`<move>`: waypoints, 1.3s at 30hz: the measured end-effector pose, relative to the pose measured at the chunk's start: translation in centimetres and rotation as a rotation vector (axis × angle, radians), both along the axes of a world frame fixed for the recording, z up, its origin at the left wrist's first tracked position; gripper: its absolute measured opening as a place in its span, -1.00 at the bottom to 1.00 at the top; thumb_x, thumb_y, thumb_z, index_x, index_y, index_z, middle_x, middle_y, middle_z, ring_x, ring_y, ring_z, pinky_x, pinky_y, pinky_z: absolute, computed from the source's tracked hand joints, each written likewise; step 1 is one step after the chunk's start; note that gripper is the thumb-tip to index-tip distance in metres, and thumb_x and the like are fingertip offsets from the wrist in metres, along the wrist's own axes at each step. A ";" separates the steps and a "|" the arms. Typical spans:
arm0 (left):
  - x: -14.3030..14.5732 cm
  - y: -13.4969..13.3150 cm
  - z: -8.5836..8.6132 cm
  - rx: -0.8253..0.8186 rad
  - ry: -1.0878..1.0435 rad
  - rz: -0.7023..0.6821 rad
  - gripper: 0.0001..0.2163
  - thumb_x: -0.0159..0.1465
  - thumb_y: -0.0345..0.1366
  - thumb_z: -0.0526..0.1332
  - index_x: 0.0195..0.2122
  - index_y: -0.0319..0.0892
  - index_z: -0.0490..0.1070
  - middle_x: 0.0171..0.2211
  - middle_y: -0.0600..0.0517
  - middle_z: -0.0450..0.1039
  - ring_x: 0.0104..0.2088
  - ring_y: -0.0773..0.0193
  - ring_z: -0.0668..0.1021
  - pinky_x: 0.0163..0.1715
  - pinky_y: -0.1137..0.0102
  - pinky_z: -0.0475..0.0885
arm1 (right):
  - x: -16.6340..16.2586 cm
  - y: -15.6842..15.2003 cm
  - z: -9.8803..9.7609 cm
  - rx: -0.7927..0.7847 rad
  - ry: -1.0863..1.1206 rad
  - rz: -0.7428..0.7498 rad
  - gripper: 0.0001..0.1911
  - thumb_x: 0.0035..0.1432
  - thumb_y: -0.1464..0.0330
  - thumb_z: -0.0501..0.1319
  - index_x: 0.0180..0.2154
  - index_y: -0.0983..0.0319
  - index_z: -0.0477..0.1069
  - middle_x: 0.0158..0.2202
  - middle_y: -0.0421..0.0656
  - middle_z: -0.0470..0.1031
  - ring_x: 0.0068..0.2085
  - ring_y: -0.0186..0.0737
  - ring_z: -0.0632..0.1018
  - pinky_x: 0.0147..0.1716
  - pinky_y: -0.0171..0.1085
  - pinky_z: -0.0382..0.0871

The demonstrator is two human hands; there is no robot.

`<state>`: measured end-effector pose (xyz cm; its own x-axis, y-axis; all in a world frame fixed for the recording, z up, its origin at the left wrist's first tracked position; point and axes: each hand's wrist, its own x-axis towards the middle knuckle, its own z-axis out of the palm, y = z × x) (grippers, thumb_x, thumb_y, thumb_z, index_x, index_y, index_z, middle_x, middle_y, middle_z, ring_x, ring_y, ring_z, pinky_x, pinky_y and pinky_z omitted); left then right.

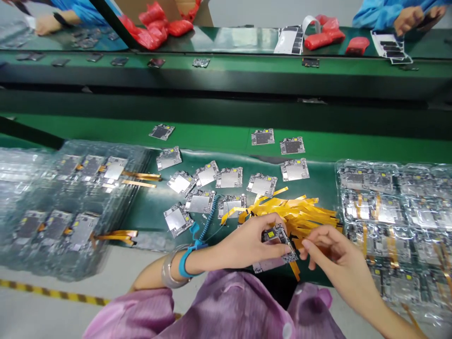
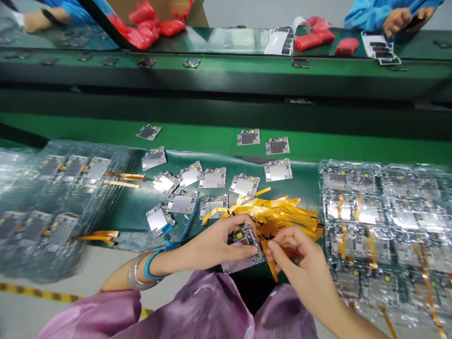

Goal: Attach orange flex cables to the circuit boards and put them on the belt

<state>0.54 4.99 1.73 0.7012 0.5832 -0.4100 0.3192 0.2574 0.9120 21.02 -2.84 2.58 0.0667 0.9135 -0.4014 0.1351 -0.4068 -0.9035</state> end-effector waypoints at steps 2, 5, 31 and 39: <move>-0.1 0.1 -0.1 -0.011 0.002 0.003 -0.79 0.24 -0.18 0.34 -0.23 -0.18 0.42 -0.28 0.08 0.44 -0.30 0.32 0.45 -0.27 0.42 0.36 | -0.1 -0.2 -0.2 -0.058 0.038 -0.001 -0.75 0.17 0.20 0.31 -0.14 0.17 0.51 -0.49 -0.24 0.57 -0.58 -0.35 0.51 -0.54 -0.38 0.47; -0.3 0.2 -0.1 -0.037 0.000 -0.002 -0.79 0.24 -0.17 0.35 -0.22 -0.18 0.44 -0.27 0.07 0.46 -0.29 0.30 0.46 -0.26 0.41 0.37 | 0.0 -0.4 -0.5 -0.129 -0.013 0.032 -0.76 0.10 0.22 0.36 -0.19 0.16 0.60 -0.50 -0.23 0.57 -0.58 -0.34 0.51 -0.55 -0.38 0.45; -1.0 0.0 -0.4 -0.132 0.066 -0.062 -0.83 0.24 -0.21 0.30 -0.24 -0.19 0.54 -0.40 0.12 0.47 -0.41 0.39 0.42 -0.41 0.50 0.32 | -0.4 0.2 -1.3 -0.292 0.077 0.232 -0.79 0.16 0.19 0.31 -0.36 0.20 0.54 -0.40 -0.18 0.61 -0.37 -0.27 0.57 -0.35 -0.31 0.45; -0.8 -0.2 -0.5 -0.097 0.087 -0.141 -0.81 0.25 -0.22 0.29 -0.19 -0.19 0.55 -0.29 0.06 0.56 -0.33 0.32 0.49 -0.30 0.46 0.39 | -0.3 0.9 -0.6 -0.331 0.082 0.327 -0.87 0.12 0.29 0.29 -0.43 0.20 0.51 -0.48 -0.23 0.55 -0.43 -0.29 0.54 -0.43 -0.34 0.39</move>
<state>-0.29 4.78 1.24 0.7327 0.4367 -0.5219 0.4346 0.2899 0.8527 20.68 -1.97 2.02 -0.2476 0.7029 -0.6668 0.2380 -0.6230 -0.7451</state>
